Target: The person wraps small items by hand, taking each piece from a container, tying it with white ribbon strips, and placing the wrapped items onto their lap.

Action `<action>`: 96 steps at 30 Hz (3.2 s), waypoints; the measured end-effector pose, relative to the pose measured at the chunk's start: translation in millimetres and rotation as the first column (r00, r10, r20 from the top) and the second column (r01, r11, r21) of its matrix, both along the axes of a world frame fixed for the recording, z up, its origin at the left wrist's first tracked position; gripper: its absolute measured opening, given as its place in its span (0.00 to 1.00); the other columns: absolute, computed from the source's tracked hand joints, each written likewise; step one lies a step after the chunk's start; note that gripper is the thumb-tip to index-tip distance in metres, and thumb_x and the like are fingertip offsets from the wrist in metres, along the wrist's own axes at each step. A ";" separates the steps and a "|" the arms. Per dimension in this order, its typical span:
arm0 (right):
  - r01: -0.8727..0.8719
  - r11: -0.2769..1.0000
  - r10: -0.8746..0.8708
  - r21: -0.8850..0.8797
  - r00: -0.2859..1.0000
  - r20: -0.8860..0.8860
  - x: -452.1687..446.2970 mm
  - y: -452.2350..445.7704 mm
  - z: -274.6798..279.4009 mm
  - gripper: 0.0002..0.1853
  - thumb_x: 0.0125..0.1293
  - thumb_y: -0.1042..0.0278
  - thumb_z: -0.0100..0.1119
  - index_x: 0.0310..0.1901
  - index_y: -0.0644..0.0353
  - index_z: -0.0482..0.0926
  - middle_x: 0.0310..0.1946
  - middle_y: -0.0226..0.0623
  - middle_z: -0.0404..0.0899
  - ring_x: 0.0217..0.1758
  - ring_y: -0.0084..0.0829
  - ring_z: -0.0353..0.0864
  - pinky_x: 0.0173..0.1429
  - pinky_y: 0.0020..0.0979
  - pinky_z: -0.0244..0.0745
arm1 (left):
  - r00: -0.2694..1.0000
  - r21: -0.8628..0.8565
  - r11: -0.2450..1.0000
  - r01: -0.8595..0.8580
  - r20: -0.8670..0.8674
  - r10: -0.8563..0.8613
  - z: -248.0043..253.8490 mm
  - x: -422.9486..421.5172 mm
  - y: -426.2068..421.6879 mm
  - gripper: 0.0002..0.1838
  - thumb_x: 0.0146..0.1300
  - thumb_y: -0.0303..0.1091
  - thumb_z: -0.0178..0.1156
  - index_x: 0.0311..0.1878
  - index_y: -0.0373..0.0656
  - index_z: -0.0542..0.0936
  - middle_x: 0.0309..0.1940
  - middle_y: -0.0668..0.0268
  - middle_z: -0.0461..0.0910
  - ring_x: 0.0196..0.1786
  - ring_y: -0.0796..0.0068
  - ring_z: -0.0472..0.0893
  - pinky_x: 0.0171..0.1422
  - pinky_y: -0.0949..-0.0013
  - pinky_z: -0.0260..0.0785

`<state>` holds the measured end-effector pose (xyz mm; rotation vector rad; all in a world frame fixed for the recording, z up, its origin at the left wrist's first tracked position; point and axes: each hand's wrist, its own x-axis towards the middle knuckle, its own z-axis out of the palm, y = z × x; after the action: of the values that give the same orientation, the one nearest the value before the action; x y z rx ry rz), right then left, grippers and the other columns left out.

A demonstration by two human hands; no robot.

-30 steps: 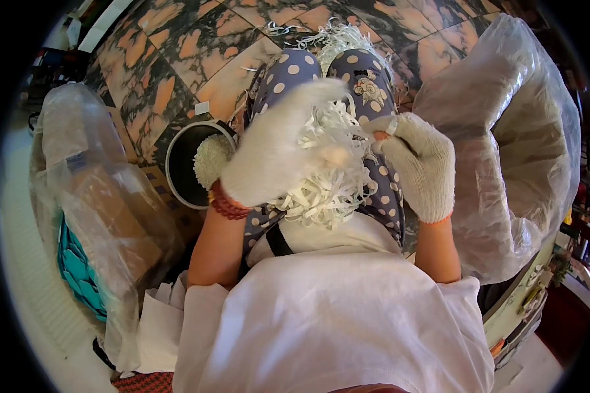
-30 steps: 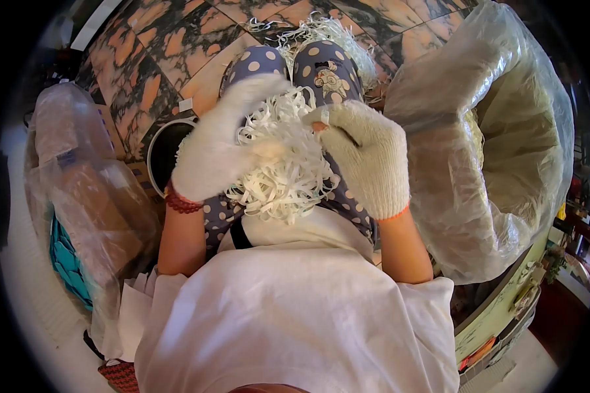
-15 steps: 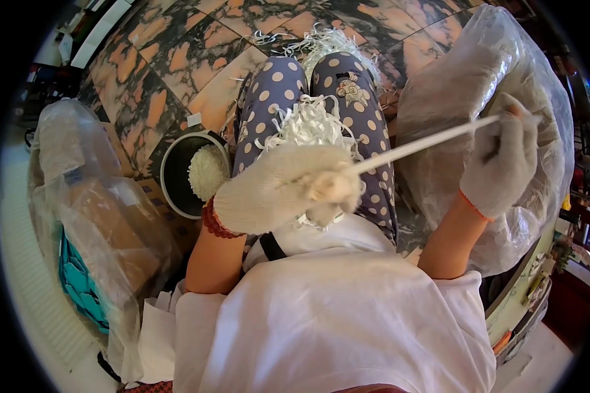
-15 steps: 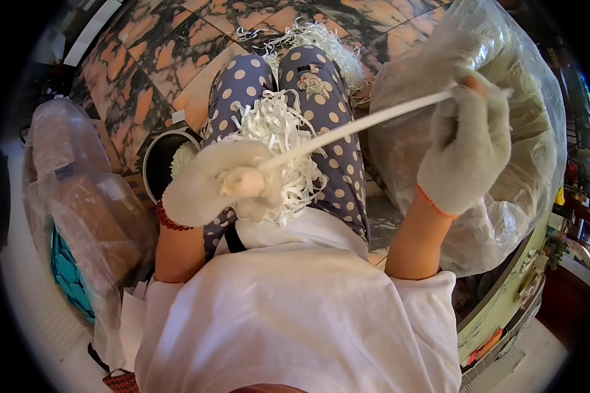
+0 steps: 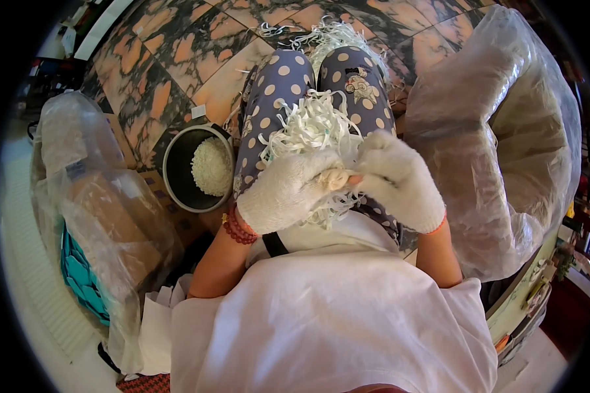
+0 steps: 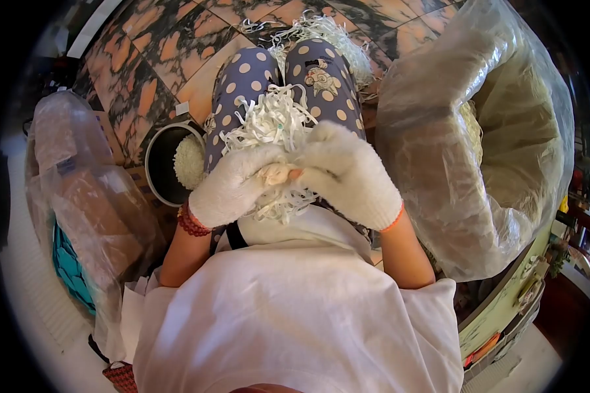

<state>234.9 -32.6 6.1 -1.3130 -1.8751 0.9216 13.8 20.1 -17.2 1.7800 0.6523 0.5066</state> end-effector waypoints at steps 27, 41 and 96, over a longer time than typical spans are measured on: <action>0.188 0.964 -0.252 0.190 0.877 0.409 -6.6 93.1 -43.6 0.08 0.64 0.65 0.62 0.41 0.56 0.85 0.36 0.43 0.81 0.42 0.45 0.84 0.44 0.42 0.78 | 0.968 -0.263 0.936 -0.233 0.029 0.250 12.4 -25.1 19.2 0.21 0.69 0.37 0.65 0.61 0.41 0.78 0.40 0.73 0.75 0.37 0.85 0.70 0.41 0.80 0.67; -0.110 0.899 -0.327 -0.425 0.478 -0.815 20.7 28.1 46.1 0.10 0.74 0.66 0.52 0.40 0.63 0.77 0.34 0.35 0.79 0.28 0.20 0.76 0.27 0.24 0.74 | 0.999 0.157 0.988 0.008 -0.048 0.000 21.0 15.7 22.7 0.12 0.72 0.38 0.57 0.35 0.41 0.82 0.33 0.56 0.78 0.38 0.53 0.79 0.44 0.57 0.72; 0.416 0.878 -0.479 0.237 0.761 0.437 36.1 11.6 -1.2 0.08 0.63 0.64 0.68 0.41 0.56 0.84 0.41 0.40 0.82 0.43 0.43 0.85 0.49 0.40 0.79 | 0.990 -0.584 0.807 -0.085 0.038 0.132 0.8 11.6 -4.2 0.18 0.79 0.44 0.52 0.42 0.41 0.83 0.24 0.79 0.65 0.24 0.90 0.59 0.25 0.79 0.50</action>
<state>271.1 -21.1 4.8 -1.9333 -1.7897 0.2201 25.4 15.9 -16.5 1.1386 0.7622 0.3933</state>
